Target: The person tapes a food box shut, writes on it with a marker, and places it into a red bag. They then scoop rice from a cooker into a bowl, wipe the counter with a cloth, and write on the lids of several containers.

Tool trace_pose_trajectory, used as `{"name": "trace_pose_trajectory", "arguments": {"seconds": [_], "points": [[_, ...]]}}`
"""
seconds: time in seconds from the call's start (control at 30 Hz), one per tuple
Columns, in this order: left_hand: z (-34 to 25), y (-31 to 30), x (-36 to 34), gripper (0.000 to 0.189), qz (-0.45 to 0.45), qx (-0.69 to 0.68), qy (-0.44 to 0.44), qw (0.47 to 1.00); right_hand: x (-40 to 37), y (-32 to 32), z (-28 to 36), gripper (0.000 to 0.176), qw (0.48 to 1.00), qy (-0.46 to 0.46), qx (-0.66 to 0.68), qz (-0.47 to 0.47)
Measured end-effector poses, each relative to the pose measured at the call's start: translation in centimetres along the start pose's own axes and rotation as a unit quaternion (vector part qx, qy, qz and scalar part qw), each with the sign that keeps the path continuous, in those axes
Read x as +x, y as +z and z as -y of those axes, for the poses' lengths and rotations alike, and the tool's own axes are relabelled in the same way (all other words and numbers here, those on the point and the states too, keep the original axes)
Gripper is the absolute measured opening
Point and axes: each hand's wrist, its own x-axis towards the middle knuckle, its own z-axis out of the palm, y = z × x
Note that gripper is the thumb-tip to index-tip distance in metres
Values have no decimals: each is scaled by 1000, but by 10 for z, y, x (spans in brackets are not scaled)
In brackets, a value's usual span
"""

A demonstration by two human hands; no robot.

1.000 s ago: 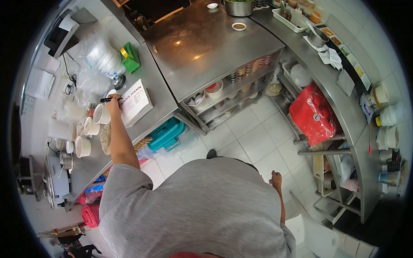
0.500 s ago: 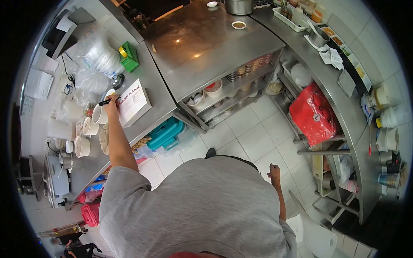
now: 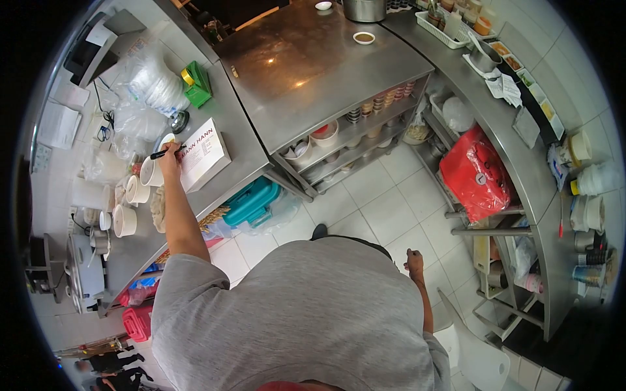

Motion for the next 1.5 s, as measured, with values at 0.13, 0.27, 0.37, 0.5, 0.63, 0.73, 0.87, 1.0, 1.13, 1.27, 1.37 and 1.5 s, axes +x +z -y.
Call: {"name": "trace_pose_trajectory", "arguments": {"seconds": [0.13, 0.27, 0.37, 0.5, 0.63, 0.73, 0.87, 1.0, 1.13, 1.27, 1.37, 1.5], "points": [[-3, 12, -7, 13, -40, -7, 11, 999, 0, 2, -1, 41, 1000, -1, -2, 4], [-3, 9, -5, 14, -58, 1, 11, 998, 5, 3, -8, 41, 1000, 4, 12, -2], [3, 11, -2, 17, -56, 7, 39, 998, 2, 2, -5, 41, 1000, 7, 5, -6], [-8, 7, -4, 22, -41, 38, -6, 998, -4, 0, -7, 41, 1000, 8, 8, -5], [-9, 13, -2, 23, -78, -68, 3, 995, -3, 0, -7, 41, 1000, 5, 8, -13], [-7, 18, 0, 21, -43, -127, 5, 991, -3, -1, -6, 42, 1000, 14, 21, -17], [-6, 17, 0, 16, -29, -93, 2, 995, -4, -2, -7, 43, 999, 12, 30, -12], [-4, 16, -2, 12, -45, -72, 5, 996, -5, 0, -7, 43, 1000, 19, 9, -13], [-3, 20, -5, 6, -27, -1, 17, 999, -8, 0, -5, 44, 1000, 23, 3, -12], [-5, 25, -7, 6, -63, 30, 13, 998, -8, 2, -5, 45, 1000, 13, 8, -3], [-5, 27, -7, 5, -72, 26, 11, 997, -11, 4, -1, 44, 1000, 16, 11, -8], [-6, 28, -9, 8, -59, 11, 23, 998, -10, 5, -3, 43, 1000, 16, 3, -1]]}}
